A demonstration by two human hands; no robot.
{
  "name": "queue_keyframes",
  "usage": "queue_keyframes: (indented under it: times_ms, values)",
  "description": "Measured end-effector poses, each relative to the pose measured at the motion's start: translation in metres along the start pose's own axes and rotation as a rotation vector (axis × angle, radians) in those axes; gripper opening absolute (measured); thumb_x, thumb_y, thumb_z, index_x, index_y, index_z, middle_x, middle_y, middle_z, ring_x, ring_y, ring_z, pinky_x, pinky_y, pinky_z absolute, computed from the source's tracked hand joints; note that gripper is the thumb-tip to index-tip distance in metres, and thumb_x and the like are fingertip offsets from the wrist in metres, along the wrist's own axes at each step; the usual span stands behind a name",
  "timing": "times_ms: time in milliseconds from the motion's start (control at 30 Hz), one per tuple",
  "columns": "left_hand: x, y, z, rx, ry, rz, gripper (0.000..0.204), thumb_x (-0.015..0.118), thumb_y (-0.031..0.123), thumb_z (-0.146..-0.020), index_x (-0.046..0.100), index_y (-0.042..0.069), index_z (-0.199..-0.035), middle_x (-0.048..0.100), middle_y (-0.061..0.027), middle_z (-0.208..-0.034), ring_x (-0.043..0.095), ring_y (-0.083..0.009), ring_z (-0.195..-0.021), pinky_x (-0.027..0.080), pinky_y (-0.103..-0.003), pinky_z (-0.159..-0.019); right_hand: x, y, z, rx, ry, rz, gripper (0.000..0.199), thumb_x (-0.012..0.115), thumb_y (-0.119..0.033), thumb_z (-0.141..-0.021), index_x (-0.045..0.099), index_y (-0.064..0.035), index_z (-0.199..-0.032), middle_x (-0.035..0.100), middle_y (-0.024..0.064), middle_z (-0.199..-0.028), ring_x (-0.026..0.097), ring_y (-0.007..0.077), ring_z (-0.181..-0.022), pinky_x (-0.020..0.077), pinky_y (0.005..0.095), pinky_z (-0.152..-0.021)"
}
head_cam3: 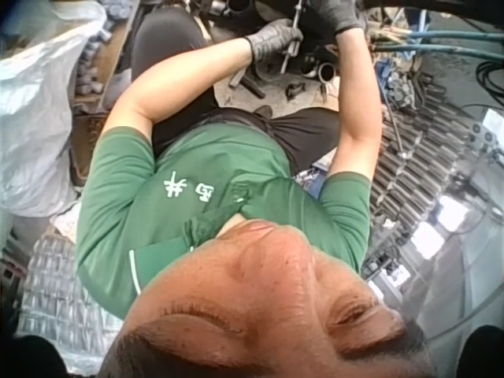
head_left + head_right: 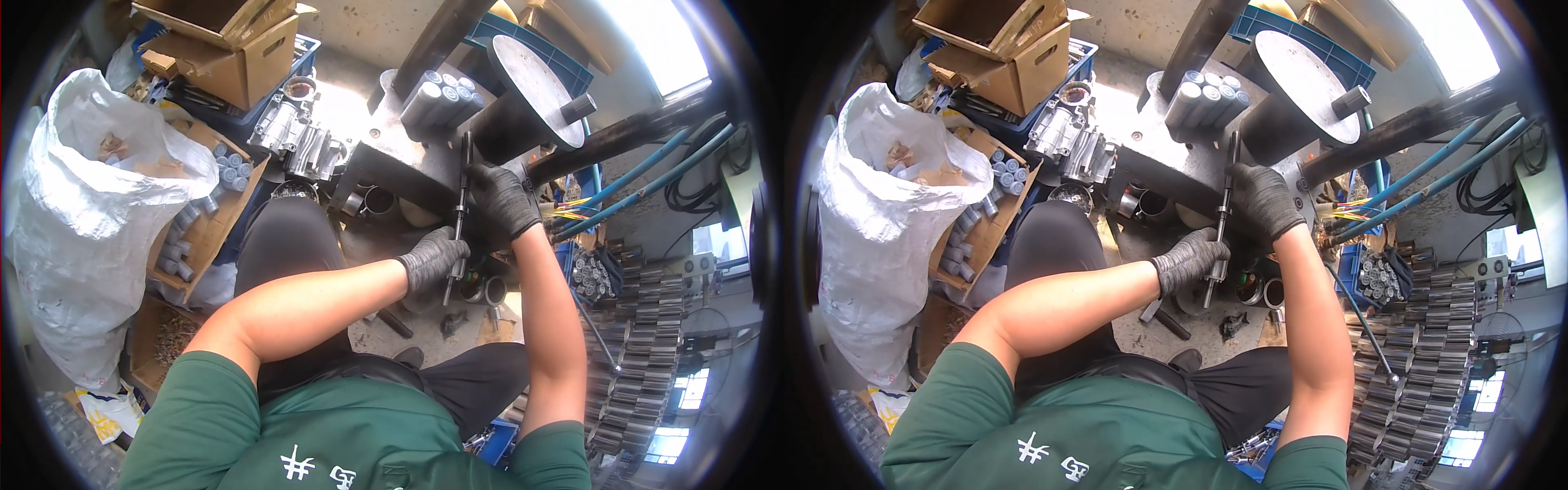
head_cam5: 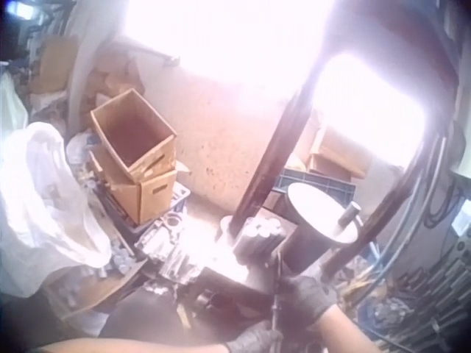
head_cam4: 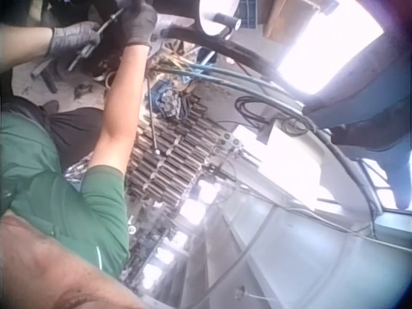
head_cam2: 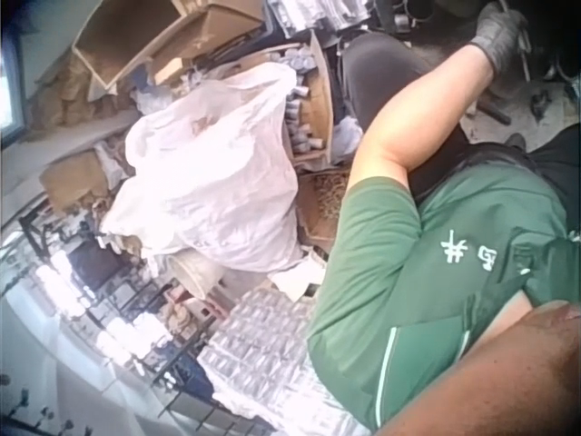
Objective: Assembling small metal components and using a manual press to fit them together.
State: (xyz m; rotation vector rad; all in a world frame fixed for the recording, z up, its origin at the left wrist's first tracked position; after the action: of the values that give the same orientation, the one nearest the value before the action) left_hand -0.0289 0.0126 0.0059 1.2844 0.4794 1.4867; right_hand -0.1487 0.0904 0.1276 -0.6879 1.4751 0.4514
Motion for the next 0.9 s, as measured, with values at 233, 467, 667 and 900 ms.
queue_keyframes:
  times_ms: [233, 467, 667, 900]
  values:
    - [0.002, 0.012, 0.015, -0.062, 0.005, -0.154, 0.036, 0.068, 0.02, -0.095, 0.062, 0.002, -0.125, 0.069, -0.0126, -0.098, 0.067, -0.0247, -0.093, 0.058, -0.043, -0.081, -0.004, -0.012, 0.023, -0.001, -0.006, -0.044, 0.023, 0.065, -0.02, -0.096, 0.074, -0.0082, -0.114, 0.073, 0.0197, -0.105, 0.071, 0.0391, -0.098, 0.0558, 0.0441, -0.088]
    - [0.001, 0.007, 0.006, -0.066, -0.043, -0.04, 0.034, 0.069, 0.017, -0.094, 0.061, 0.003, -0.124, 0.068, -0.0128, -0.099, 0.068, -0.0231, -0.093, 0.059, -0.042, -0.078, -0.01, 0.022, 0.072, -0.102, 0.266, -0.206, 0.023, 0.07, -0.005, -0.091, 0.072, -0.0054, -0.114, 0.074, 0.0207, -0.101, 0.073, 0.0405, -0.092, 0.0586, 0.0446, -0.081]
    - [0.0, 0.006, 0.002, -0.05, -0.116, 0.062, 0.038, 0.072, 0.012, -0.091, 0.061, 0.002, -0.126, 0.069, -0.0085, -0.099, 0.067, -0.0182, -0.089, 0.056, -0.035, -0.081, -0.013, 0.117, 0.123, 0.411, 0.458, -0.106, 0.023, 0.07, -0.01, -0.09, 0.073, -0.0009, -0.111, 0.071, 0.0205, -0.102, 0.071, 0.0343, -0.087, 0.057, 0.0418, -0.082]
    - [-0.001, -0.007, 0.0, 0.085, -0.027, -0.198, 0.035, 0.079, 0.006, -0.084, 0.063, 0.006, -0.115, 0.069, -0.0084, -0.097, 0.068, -0.0204, -0.095, 0.057, -0.036, -0.088, 0.015, 0.136, 0.12, 0.393, 0.288, 0.01, 0.034, 0.078, -0.031, -0.085, 0.078, -0.0026, -0.103, 0.073, 0.0239, -0.102, 0.072, 0.0391, -0.095, 0.056, 0.0464, -0.087]
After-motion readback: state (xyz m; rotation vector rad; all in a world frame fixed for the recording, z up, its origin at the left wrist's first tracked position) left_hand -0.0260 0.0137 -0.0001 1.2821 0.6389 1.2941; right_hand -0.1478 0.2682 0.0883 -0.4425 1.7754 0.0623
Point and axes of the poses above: each hand's wrist, its own z-axis away from the middle knuckle, its own x-axis out of the palm, y = z × x, the point moved 3 cm from there along -z, towards the middle knuckle
